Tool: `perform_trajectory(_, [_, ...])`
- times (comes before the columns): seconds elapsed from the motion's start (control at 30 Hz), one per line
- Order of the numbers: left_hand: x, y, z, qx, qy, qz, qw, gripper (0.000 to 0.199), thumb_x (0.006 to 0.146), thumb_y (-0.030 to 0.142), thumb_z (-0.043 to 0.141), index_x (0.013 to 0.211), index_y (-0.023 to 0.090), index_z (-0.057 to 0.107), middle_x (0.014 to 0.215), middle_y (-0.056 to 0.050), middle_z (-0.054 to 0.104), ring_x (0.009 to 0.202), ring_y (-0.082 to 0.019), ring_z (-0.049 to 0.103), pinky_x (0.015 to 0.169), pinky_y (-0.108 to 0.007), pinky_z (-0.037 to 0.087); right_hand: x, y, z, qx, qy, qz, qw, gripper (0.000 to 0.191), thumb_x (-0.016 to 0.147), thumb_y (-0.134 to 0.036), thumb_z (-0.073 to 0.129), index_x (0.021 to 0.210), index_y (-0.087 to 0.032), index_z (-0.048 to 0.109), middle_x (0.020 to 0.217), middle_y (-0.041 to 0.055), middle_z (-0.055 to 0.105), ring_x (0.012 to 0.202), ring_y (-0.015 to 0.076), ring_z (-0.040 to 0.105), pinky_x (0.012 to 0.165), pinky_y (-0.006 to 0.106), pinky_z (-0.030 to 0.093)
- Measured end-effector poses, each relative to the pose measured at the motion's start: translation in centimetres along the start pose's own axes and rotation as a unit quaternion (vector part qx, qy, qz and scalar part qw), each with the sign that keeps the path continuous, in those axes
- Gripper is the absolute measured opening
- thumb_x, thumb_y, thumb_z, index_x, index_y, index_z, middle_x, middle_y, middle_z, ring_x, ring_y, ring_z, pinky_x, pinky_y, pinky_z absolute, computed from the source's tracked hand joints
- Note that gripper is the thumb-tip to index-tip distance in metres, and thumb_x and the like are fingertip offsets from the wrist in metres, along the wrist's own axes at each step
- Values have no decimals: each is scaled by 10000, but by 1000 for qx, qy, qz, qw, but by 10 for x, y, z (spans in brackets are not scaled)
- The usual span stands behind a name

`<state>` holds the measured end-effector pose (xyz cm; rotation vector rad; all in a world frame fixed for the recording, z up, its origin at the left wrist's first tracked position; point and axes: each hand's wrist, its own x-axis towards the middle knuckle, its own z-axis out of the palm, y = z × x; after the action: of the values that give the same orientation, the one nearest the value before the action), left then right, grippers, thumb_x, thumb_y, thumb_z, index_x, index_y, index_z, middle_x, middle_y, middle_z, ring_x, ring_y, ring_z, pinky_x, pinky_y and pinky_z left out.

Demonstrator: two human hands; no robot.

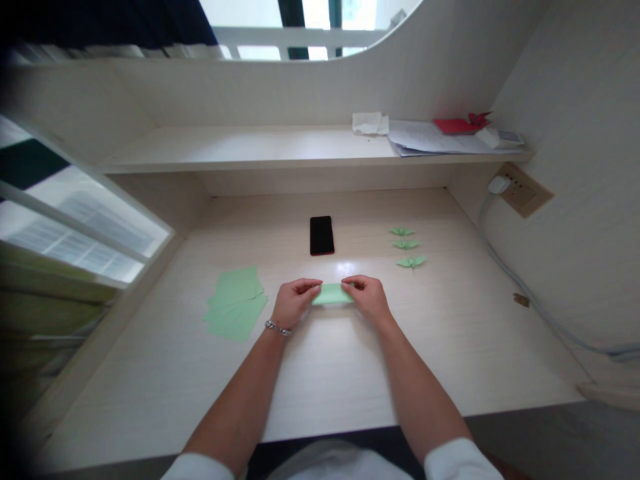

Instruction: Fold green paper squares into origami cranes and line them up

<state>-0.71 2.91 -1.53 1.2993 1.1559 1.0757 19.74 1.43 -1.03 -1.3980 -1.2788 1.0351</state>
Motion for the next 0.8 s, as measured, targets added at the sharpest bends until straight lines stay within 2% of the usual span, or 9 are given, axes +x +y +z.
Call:
perform_trajectory(0.23, [-3, 3, 1, 40, -7, 13, 999, 227, 710, 318, 708, 876, 169, 750, 835, -80, 737, 741, -197, 667, 675, -298, 520, 1, -3, -7, -36, -69, -1, 997, 240, 697, -346, 679, 828, -152, 730, 742, 52, 702, 641, 164, 594, 588, 271, 444])
perform_trajectory(0.37, [-6, 6, 2, 81, -39, 33, 995, 195, 729, 306, 689, 866, 183, 754, 844, -79, 737, 748, -199, 668, 685, -306, 524, -4, -10, -5, -73, -118, -23, 990, 230, 746, -319, 641, 907, -186, 737, 819, 50, 725, 741, 191, 638, 681, 294, 473])
perform_trajectory(0.43, [-7, 7, 3, 87, -50, 35, 994, 186, 731, 303, 688, 859, 185, 754, 846, -77, 736, 749, -197, 667, 685, -303, 524, -7, -13, -2, -96, -137, -41, 985, 194, 770, -311, 619, 869, -202, 746, 842, 46, 733, 787, 201, 649, 730, 306, 471])
perform_trajectory(0.5, [-7, 8, 5, 69, -45, 26, 996, 220, 727, 308, 696, 897, 177, 746, 829, -75, 731, 739, -190, 665, 668, -291, 524, -8, -14, 1, -114, -127, -54, 984, 174, 781, -302, 606, 822, -205, 745, 830, 41, 736, 788, 204, 652, 737, 307, 467])
perform_trajectory(0.6, [-7, 9, 7, -4, -44, -11, 999, 331, 699, 310, 731, 988, 150, 708, 778, -62, 717, 696, -173, 661, 630, -272, 528, -8, -14, 4, -118, -81, -63, 988, 176, 783, -307, 600, 803, -196, 736, 797, 39, 730, 752, 195, 645, 710, 296, 463])
perform_trajectory(0.7, [-7, 9, 9, -62, -42, -56, 996, 327, 658, 300, 767, 920, 122, 686, 721, -55, 705, 625, -161, 656, 604, -273, 542, -7, -10, 4, -94, -52, -45, 993, 199, 770, -334, 606, 795, -179, 728, 760, 44, 717, 690, 184, 625, 641, 280, 456])
perform_trajectory(0.8, [-7, 9, 10, -63, -26, -75, 995, 286, 643, 275, 776, 857, 116, 674, 667, -48, 695, 551, -150, 642, 573, -273, 544, -5, -8, 3, -77, -56, -13, 995, 209, 751, -346, 618, 780, -166, 721, 717, 43, 701, 634, 173, 600, 578, 266, 437])
